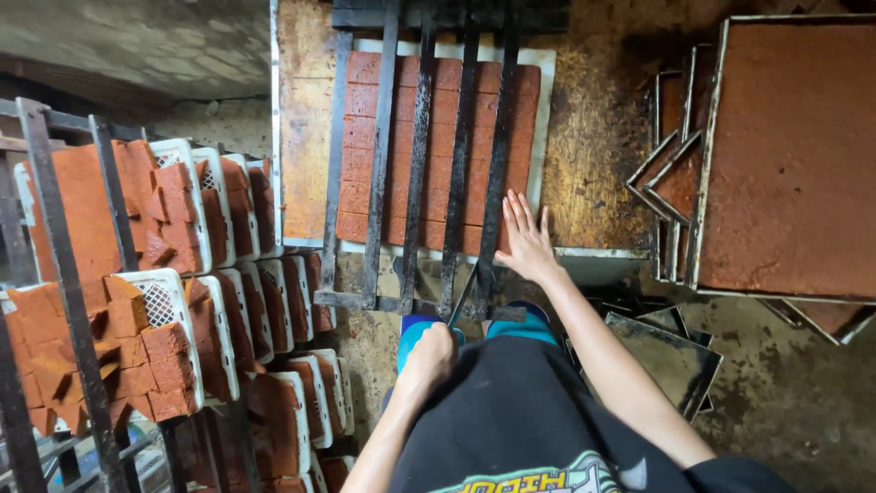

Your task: Using a metal grid guide and a knife to slice large rectangular sheets of baked goods into uniform squares on a bakery workbench.

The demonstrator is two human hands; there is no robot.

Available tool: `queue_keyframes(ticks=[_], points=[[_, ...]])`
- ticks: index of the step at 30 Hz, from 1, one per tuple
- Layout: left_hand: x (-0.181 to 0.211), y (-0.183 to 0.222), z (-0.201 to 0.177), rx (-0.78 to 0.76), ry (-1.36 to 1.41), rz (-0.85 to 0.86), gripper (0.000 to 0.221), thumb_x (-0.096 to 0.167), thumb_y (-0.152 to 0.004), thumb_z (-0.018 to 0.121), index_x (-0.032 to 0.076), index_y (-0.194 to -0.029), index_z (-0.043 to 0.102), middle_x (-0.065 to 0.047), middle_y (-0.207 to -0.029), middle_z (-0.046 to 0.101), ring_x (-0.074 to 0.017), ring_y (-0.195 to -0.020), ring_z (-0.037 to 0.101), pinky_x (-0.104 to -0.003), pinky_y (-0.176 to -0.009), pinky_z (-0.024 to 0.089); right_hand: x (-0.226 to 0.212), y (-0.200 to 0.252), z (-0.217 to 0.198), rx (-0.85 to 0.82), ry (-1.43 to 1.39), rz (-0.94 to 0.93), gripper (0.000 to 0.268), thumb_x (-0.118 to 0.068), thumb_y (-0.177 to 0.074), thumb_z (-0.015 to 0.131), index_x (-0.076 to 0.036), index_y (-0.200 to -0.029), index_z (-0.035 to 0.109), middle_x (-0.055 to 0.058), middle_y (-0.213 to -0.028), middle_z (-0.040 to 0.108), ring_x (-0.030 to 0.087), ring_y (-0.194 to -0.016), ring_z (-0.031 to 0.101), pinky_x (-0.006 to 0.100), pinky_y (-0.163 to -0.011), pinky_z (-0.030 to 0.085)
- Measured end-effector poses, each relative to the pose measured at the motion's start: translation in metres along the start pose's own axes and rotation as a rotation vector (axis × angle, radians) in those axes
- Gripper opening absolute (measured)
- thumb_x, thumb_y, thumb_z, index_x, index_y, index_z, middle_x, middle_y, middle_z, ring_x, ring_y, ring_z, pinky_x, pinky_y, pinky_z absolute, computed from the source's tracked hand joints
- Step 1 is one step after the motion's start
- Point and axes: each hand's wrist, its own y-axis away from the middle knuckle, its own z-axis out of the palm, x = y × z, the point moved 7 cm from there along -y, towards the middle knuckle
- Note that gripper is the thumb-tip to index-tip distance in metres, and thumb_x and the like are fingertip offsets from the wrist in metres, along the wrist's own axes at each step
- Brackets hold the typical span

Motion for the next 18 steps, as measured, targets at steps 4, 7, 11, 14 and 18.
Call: queue_keyframes(ticks=[4, 7, 11, 14, 18], points=[[0.024, 0.062, -0.080, 0.086, 0.056, -0.003, 0.039, 0.044, -0.104, 0.043, 0.007, -0.113, 0.052, -0.025, -0.105, 0.069, -0.0475, -0.106, 0.070, -0.059, -0.088, 0.058, -0.017, -0.001, -0.008, 0.051, -0.106, -0.009, 0.118, -0.034, -0.071, 0.082, -0.007, -0.163, 0.013, 0.016, -0.171, 0.005, 0.035, -0.157, 0.002, 0.072, -0.118, 0.001], [0.027, 0.091, -0.138, 0.229, 0.152, -0.067, 0.040, 0.041, -0.105, 0.043, 0.004, -0.108, 0.057, -0.031, -0.101, 0.072, -0.0486, -0.104, 0.071, -0.060, -0.087, 0.058, -0.059, -0.012, -0.020, 0.075, -0.009, -0.098, 0.119, -0.038, -0.068, 0.085, -0.012, -0.163, 0.018, 0.015, -0.170, 0.010, 0.037, -0.157, 0.002, 0.074, -0.117, 0.000], [0.014, 0.119, -0.193, 0.465, 0.227, -0.111, 0.042, 0.040, -0.107, 0.040, 0.002, -0.101, 0.055, -0.036, -0.092, 0.071, -0.0526, -0.096, 0.071, -0.062, -0.083, 0.057, -0.081, -0.035, -0.009, 0.058, 0.098, -0.206, 0.112, -0.033, -0.063, 0.085, -0.014, -0.158, 0.030, 0.013, -0.170, 0.012, 0.034, -0.158, 0.003, 0.076, -0.118, -0.002], [0.010, 0.138, -0.219, 0.548, 0.426, -0.130, 0.042, 0.036, -0.107, 0.040, -0.002, -0.102, 0.056, -0.040, -0.095, 0.069, -0.0560, -0.100, 0.069, -0.064, -0.084, 0.055, -0.081, -0.034, -0.012, 0.071, 0.118, -0.170, 0.110, -0.029, -0.064, 0.084, -0.010, -0.158, 0.030, 0.018, -0.169, 0.012, 0.038, -0.157, 0.003, 0.075, -0.118, 0.001], [-0.018, 0.138, -0.224, 0.605, 0.474, -0.143, 0.044, 0.036, -0.108, 0.040, -0.005, -0.104, 0.055, -0.044, -0.098, 0.067, -0.0588, -0.102, 0.066, -0.067, -0.087, 0.053, -0.133, -0.009, -0.023, 0.131, 0.154, -0.271, 0.119, -0.027, -0.060, 0.085, -0.009, -0.160, 0.023, 0.025, -0.166, 0.015, 0.047, -0.153, 0.009, 0.079, -0.113, 0.005]])
